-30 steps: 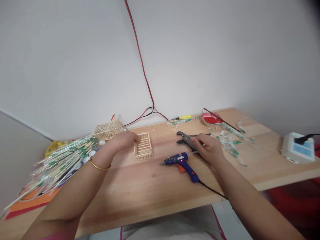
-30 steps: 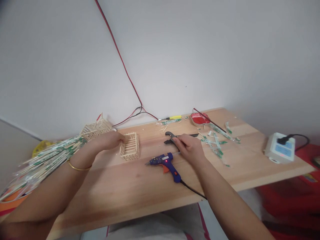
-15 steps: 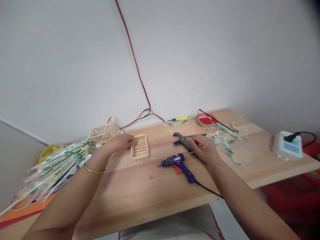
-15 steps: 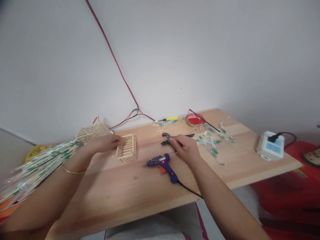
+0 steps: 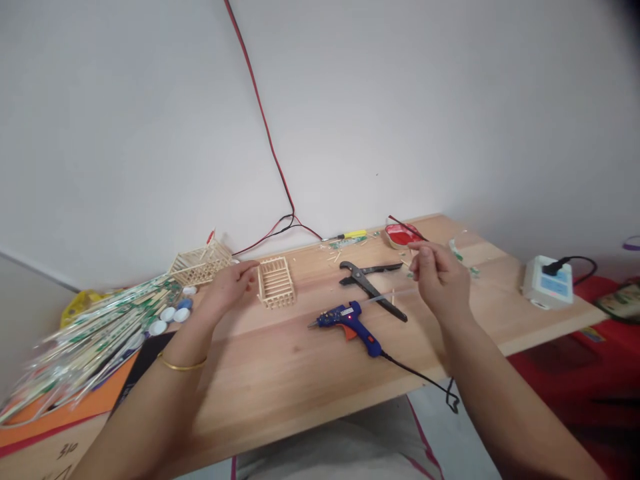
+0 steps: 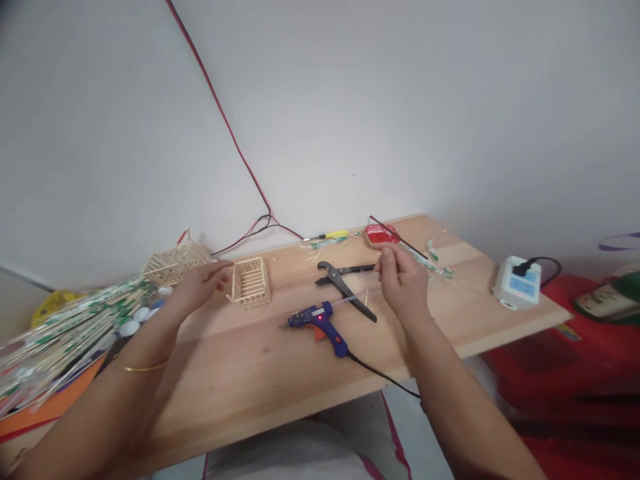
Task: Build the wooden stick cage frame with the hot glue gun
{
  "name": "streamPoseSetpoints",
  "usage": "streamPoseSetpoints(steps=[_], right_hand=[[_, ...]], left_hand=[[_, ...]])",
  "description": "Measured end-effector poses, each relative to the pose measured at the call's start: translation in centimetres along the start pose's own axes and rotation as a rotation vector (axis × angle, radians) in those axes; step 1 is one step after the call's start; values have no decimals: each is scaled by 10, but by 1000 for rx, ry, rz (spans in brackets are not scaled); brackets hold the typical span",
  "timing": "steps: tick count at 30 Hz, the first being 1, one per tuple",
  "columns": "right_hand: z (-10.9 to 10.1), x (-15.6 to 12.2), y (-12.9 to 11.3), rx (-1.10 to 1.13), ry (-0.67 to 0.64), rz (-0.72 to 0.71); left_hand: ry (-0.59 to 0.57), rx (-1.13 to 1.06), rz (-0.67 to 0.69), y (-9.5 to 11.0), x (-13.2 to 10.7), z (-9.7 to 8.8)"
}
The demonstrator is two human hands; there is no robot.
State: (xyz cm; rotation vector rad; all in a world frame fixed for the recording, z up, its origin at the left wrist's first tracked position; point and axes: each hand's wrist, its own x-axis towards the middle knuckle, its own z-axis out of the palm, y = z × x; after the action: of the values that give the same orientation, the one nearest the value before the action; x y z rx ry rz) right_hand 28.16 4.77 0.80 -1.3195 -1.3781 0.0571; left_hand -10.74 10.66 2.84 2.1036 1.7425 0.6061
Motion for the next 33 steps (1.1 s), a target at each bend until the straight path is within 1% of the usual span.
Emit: streamPoseSetpoints(steps=[2, 4, 6, 8, 10, 12, 14, 16, 18, 20, 22, 25, 28, 30, 31, 33], right_hand=[[-12, 3, 0, -55, 15, 1], [-23, 6, 3, -107, 34, 28], [-30, 6, 9, -150, 47, 56], [-35, 4, 16, -192, 40, 70], [-36, 0, 22, -237, 11, 73], [-34, -5, 27, -270, -34, 68], [-30, -8, 28, -289, -91, 39], [-24, -11, 26, -306, -145, -10], [-18, -12, 22, -323, -184, -54], [-12, -14, 19, -340, -207, -73], [-8, -17, 18, -350, -228, -71], [-9, -24, 20, -392, -255, -57], [-15, -34, 25, -450, -249, -21], [-20, -40, 27, -467, -240, 6], [-22, -43, 27, -470, -239, 21], [-26, -49, 28, -475, -247, 57]], left_hand=[[121, 32, 5, 4, -17, -4], [208, 97, -21, 8, -35, -8], [266, 122, -44, 9, -55, -10], [306, 91, -87, 8, -76, -10], [366, 54, -163, 2, -97, -7], [387, 31, -219, -7, -117, -4], [385, 1, -231, -17, -135, -3], [389, -44, -217, -26, -150, -8], [409, -48, -264, -34, -163, -19], [444, 15, -395, -41, -174, -34], [485, 122, -539, -48, -184, -50], [531, 274, -688, -63, -195, -74], [563, 391, -819, -81, -200, -95], [537, 491, -854, -93, -197, -106], [480, 529, -873, -99, -195, -110], [362, 536, -858, -108, -186, -116]])
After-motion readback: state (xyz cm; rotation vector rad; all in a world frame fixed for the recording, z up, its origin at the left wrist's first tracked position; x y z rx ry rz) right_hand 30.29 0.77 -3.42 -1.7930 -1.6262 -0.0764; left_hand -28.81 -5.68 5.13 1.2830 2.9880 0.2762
